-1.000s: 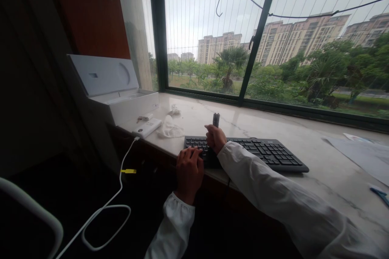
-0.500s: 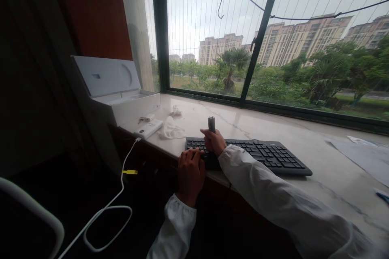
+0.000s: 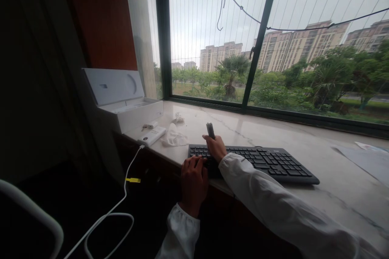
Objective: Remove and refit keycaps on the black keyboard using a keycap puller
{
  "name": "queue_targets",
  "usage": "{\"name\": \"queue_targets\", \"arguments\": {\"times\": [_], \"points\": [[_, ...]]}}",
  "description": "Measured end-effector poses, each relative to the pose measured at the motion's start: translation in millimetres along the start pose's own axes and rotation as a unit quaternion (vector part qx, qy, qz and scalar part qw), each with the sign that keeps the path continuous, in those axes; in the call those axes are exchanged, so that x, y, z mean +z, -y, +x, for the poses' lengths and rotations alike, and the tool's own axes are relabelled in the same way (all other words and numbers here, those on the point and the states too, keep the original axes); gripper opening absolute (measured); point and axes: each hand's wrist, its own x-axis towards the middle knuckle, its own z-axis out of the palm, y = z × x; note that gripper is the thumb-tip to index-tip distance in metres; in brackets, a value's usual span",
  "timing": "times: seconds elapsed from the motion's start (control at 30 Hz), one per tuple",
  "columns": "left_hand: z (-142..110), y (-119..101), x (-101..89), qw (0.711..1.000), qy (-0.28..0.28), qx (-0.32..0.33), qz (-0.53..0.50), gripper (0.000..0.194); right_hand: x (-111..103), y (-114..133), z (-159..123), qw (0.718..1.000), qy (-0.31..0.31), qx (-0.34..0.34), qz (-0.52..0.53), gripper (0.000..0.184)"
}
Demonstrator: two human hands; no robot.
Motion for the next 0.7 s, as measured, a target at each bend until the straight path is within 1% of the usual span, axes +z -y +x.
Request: {"name": "queue_targets", "arguments": {"times": [0.13, 0.27, 0.5, 0.7], "points": [[0, 0, -0.3, 1.0, -0.001, 0.001, 0.001, 0.031, 4, -1, -1, 1.0, 0.018, 0.002, -0.009, 0.035], [-1, 0, -0.1, 1.0, -0.001, 0.009, 0.003, 0.031, 6, 3, -5, 0.999, 0.04, 0.015, 0.004, 0.037], [1, 2, 3.3, 1.0, 0.002, -0.005, 0.0, 0.031, -3, 14, -9, 0.996, 0.041, 0.06, 0.056, 0.039], [0, 2, 3.0, 1.0, 0.01, -0.005, -0.005, 0.032, -7, 20, -9, 0.995, 0.049, 0.072, 0.051, 0.038]]}}
